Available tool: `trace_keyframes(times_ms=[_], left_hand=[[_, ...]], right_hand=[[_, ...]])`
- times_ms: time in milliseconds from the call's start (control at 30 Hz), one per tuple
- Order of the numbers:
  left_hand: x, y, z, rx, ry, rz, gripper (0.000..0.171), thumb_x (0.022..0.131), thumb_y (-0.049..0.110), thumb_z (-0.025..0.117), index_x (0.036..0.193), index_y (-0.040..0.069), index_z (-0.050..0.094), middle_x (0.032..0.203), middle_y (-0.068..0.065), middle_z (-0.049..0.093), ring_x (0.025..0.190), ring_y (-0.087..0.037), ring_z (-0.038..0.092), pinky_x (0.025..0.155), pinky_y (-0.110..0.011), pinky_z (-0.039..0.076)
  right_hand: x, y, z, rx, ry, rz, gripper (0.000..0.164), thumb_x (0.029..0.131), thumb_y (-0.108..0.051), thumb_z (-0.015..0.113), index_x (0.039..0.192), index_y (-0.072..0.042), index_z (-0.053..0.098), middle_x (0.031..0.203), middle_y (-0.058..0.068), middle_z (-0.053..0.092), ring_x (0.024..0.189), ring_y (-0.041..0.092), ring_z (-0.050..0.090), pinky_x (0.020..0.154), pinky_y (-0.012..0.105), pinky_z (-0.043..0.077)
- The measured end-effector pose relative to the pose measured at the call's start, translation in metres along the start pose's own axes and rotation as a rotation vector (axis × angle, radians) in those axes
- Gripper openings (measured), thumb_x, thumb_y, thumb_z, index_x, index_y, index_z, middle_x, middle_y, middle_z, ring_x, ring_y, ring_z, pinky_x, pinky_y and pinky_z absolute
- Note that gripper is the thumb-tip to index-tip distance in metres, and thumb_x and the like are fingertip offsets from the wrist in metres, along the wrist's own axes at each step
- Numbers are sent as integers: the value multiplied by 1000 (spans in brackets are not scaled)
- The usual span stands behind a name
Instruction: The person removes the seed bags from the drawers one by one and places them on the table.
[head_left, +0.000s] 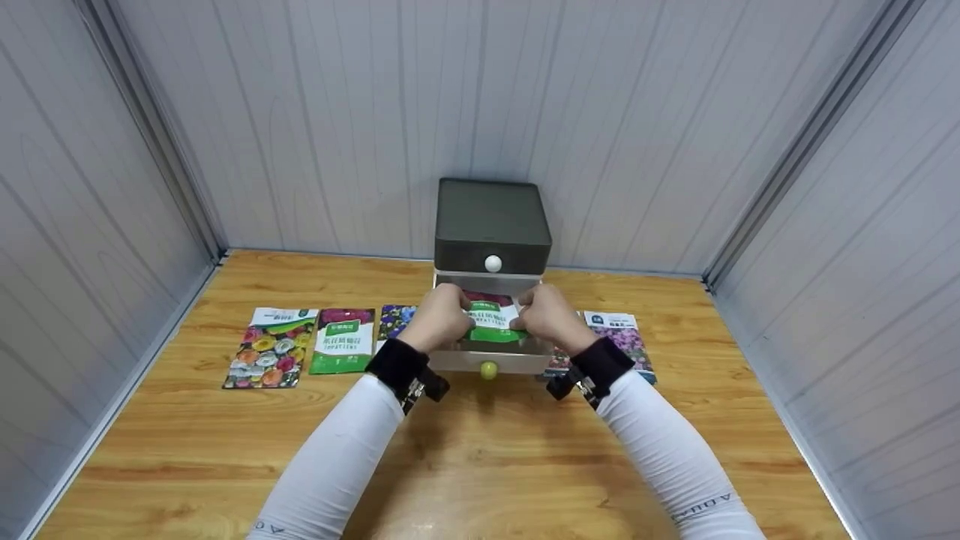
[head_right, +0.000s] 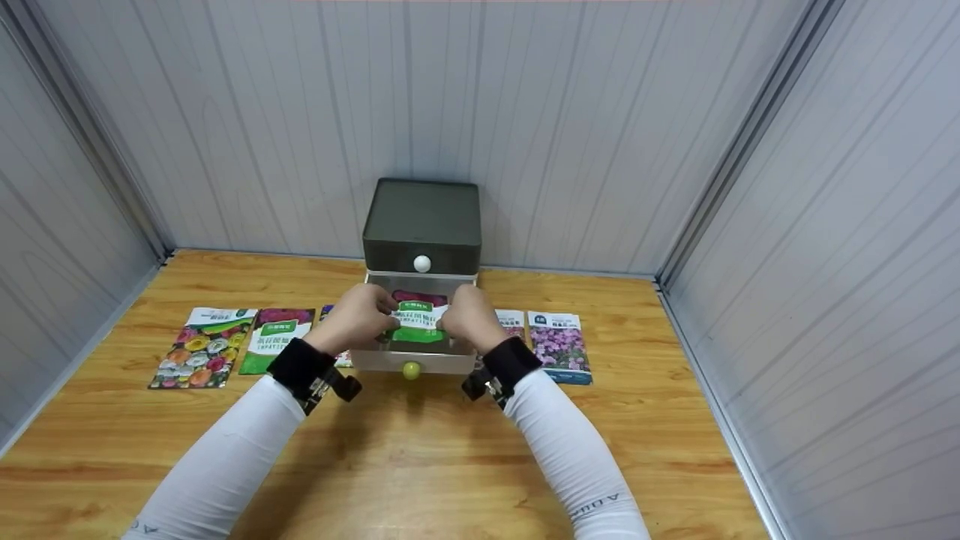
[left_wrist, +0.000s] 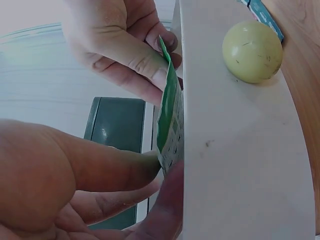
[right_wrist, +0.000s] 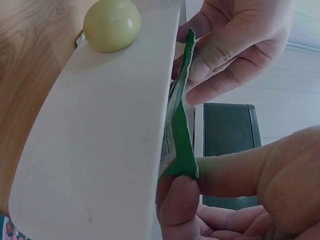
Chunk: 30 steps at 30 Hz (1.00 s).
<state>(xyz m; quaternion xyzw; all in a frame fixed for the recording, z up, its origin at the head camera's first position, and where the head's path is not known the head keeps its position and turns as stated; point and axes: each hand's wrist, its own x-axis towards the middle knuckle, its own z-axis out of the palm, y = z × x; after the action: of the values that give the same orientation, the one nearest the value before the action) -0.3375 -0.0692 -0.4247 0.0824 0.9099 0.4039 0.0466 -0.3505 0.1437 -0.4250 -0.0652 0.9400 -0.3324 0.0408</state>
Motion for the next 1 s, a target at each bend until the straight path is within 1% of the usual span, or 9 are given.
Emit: trace_keyframes(times_ms=[133,233,333,433,600,667,767,900,1000], left_hand=[[0,0,0,-36,-24,-51,34,96,-1,75,129,-8,73,129,-24,72,60,-15,65,47,-22,53],[0,0,0,-52,-27,-65,34,95,-2,75,128,-8,72,126,-24,72,52,-12,61,43,-20,51],[-2,-1,0,-41,-14,-51,28,93,-3,76,120,-9,72,115,-22,73,56,-14,62,44,-21,51],[-4,0,0,-25,8,-28,20,90,-3,77,108,-6,69,102,-16,71,67,-19,64,51,-24,53],[-10,1,1,-28,32,14,23,86,-2,81,104,-4,66,94,-11,65,83,-25,63,66,-31,53],[-12,1,3,-46,33,18,25,85,-4,81,105,-4,66,92,-9,64,82,-25,62,67,-31,53],[-14,0,4,-85,23,10,22,84,-6,80,101,-4,66,85,-6,62,73,-21,61,62,-28,55],[-17,0,3,-161,1,-13,18,84,-9,78,93,-1,64,76,-4,61,61,-17,61,55,-25,56],[-19,0,1,-220,-19,-30,18,87,-10,79,89,0,63,76,-6,63,59,-17,64,57,-27,61]], right_hand=[[-3,0,-1,55,-7,40,50,88,-1,87,133,14,72,118,25,77,98,30,68,90,43,61],[-6,0,-1,80,-4,48,49,87,0,88,132,15,73,113,22,77,97,28,66,89,41,60],[-7,1,-1,86,-13,45,47,88,-1,88,130,14,74,103,16,75,93,26,64,84,36,57],[-9,2,-3,97,-26,44,47,89,-2,88,131,13,74,100,12,72,91,24,62,79,32,55],[-12,5,-6,104,-14,42,47,87,-3,88,130,13,75,100,12,74,91,24,63,79,31,54],[-14,6,-6,109,-12,44,47,87,-3,88,128,12,75,98,11,74,90,22,63,78,29,54],[-17,6,-7,148,-28,58,47,88,-1,87,130,13,73,92,10,73,81,19,65,71,26,56],[-21,6,-8,248,-66,93,45,90,4,84,131,13,70,86,9,70,68,14,65,59,23,58],[-23,7,-9,318,-91,115,38,92,6,82,128,11,72,81,6,67,61,12,60,54,22,55]])
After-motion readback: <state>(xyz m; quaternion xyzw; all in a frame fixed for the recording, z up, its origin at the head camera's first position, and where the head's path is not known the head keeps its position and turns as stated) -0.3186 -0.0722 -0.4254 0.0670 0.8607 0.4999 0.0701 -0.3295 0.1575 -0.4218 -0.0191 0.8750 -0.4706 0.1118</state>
